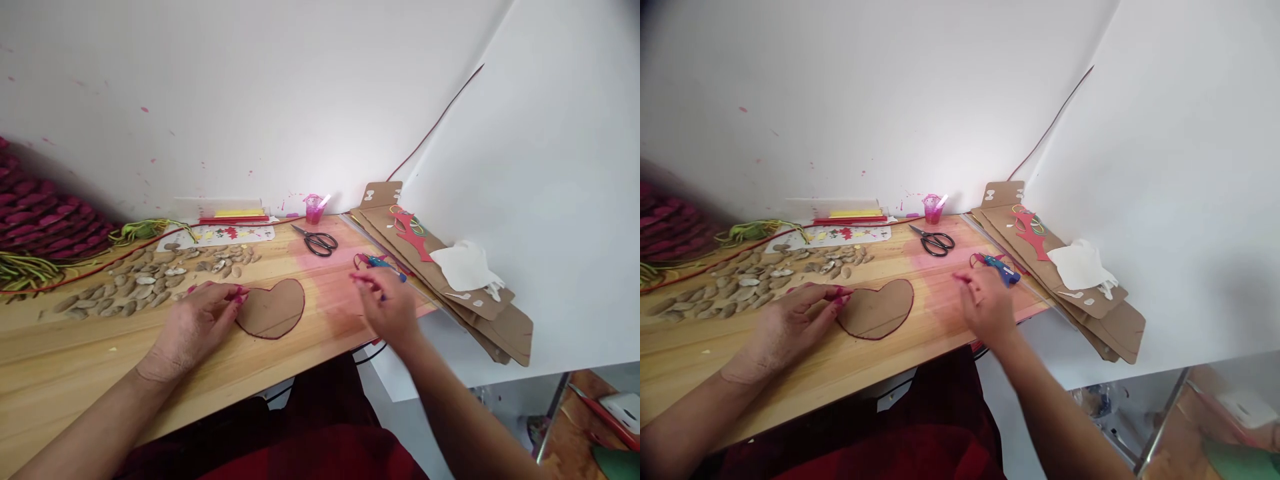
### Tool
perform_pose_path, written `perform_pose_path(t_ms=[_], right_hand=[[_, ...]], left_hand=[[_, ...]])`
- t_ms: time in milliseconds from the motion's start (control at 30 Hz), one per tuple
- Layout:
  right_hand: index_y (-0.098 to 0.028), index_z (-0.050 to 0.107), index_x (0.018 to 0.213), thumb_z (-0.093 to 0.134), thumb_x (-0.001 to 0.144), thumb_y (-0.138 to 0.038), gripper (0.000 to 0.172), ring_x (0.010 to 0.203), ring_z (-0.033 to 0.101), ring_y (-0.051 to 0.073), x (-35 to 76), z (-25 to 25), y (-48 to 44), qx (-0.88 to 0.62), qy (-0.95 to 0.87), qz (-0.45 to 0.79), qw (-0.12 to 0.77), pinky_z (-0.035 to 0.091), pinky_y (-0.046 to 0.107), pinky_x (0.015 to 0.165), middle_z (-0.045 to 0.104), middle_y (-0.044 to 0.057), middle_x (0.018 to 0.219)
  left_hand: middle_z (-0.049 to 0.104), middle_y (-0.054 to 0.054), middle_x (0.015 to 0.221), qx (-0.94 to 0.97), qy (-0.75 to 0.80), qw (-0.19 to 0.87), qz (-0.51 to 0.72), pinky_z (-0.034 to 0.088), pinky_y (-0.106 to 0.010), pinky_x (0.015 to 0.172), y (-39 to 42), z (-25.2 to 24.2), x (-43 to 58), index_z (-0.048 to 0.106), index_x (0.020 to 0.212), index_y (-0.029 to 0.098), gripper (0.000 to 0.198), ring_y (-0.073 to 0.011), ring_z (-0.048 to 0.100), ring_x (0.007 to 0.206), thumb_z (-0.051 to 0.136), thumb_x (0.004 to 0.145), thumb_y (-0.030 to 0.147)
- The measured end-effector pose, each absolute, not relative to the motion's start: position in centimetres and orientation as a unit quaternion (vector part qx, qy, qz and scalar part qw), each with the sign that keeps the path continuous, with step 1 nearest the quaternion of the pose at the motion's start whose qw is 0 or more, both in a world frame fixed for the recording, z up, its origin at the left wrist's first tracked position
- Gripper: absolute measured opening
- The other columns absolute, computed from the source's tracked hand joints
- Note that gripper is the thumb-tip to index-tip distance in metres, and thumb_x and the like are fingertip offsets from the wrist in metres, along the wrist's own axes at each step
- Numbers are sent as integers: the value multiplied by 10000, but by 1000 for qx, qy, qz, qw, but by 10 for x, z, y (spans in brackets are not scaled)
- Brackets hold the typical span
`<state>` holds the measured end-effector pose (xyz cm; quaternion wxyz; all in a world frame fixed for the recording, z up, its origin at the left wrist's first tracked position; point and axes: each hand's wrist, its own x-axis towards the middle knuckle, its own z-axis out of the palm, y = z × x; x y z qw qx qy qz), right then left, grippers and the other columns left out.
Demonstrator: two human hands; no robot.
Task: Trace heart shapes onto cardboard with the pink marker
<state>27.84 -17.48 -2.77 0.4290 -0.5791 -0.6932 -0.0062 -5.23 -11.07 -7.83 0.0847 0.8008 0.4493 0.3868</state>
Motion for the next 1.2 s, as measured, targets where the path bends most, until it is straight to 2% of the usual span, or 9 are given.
perform_pose_path(t_ms=[67, 167, 233, 400, 600, 733, 967, 1200], right_hand=[[-261, 720, 1037, 554, 938, -316, 201, 1018, 653, 261, 319, -10, -163, -650, -662, -79, 366, 510, 390, 901, 738, 83, 1033], [-242, 706, 1078, 543, 937, -327, 232, 1174, 577, 275, 375, 2, -139, -765, -606, -131, 173, 430, 410, 1032, 716, 77, 1134], [-201, 707, 1080, 607, 892, -321, 245, 1195, 560, 304, 401, -1, -122, -791, -588, -119, 122, 398, 446, 1061, 698, 106, 1175], [-179, 666, 1194, 694, 828, -395, 426, 1270, 500, 400, 425, -19, -91, -827, -552, -92, 45, 420, 531, 992, 630, 169, 1302], [-206, 622, 1278, 668, 843, -424, 488, 1301, 480, 397, 429, -16, -73, -809, -580, -94, 14, 392, 548, 1022, 631, 151, 1320], [-212, 637, 1242, 646, 850, -372, 424, 1261, 527, 377, 429, -15, -67, -785, -610, -105, 8, 384, 541, 1042, 653, 139, 1297], [-184, 630, 1239, 611, 863, -300, 394, 1133, 625, 338, 421, -19, -67, -770, -628, -113, 15, 482, 457, 919, 688, 149, 1231], [-176, 616, 1225, 596, 875, -319, 378, 1115, 623, 333, 422, -22, -69, -765, -631, -120, 39, 492, 451, 901, 655, 158, 1262]], left_hand=[[772, -25, 936, 801, 450, 84, 385, 548, -377, 804, -110, -77, -51, 689, 963, 266, 212, -212, 720, 860, 540, 929, 412], [779, -30, 948, 803, 450, 81, 381, 544, -392, 824, -110, -78, -50, 691, 977, 262, 231, -219, 720, 871, 527, 934, 420], [779, -31, 946, 804, 451, 83, 378, 541, -387, 827, -109, -79, -49, 694, 987, 257, 245, -221, 718, 875, 521, 935, 423], [778, -36, 942, 799, 466, 82, 371, 538, -374, 827, -109, -81, -52, 704, 975, 235, 265, -225, 717, 879, 512, 934, 414], [771, -63, 954, 799, 464, 77, 374, 540, -343, 800, -107, -83, -54, 702, 1004, 204, 268, -206, 708, 866, 509, 947, 381], [771, -47, 924, 804, 460, 74, 369, 533, -336, 775, -106, -82, -53, 702, 992, 216, 249, -200, 703, 833, 509, 947, 365], [770, -35, 906, 804, 466, 69, 363, 519, -343, 787, -106, -80, -52, 713, 945, 242, 230, -203, 701, 832, 506, 936, 342], [770, -21, 913, 793, 486, 76, 360, 510, -356, 835, -109, -76, -53, 713, 969, 237, 228, -203, 703, 845, 511, 924, 332]])
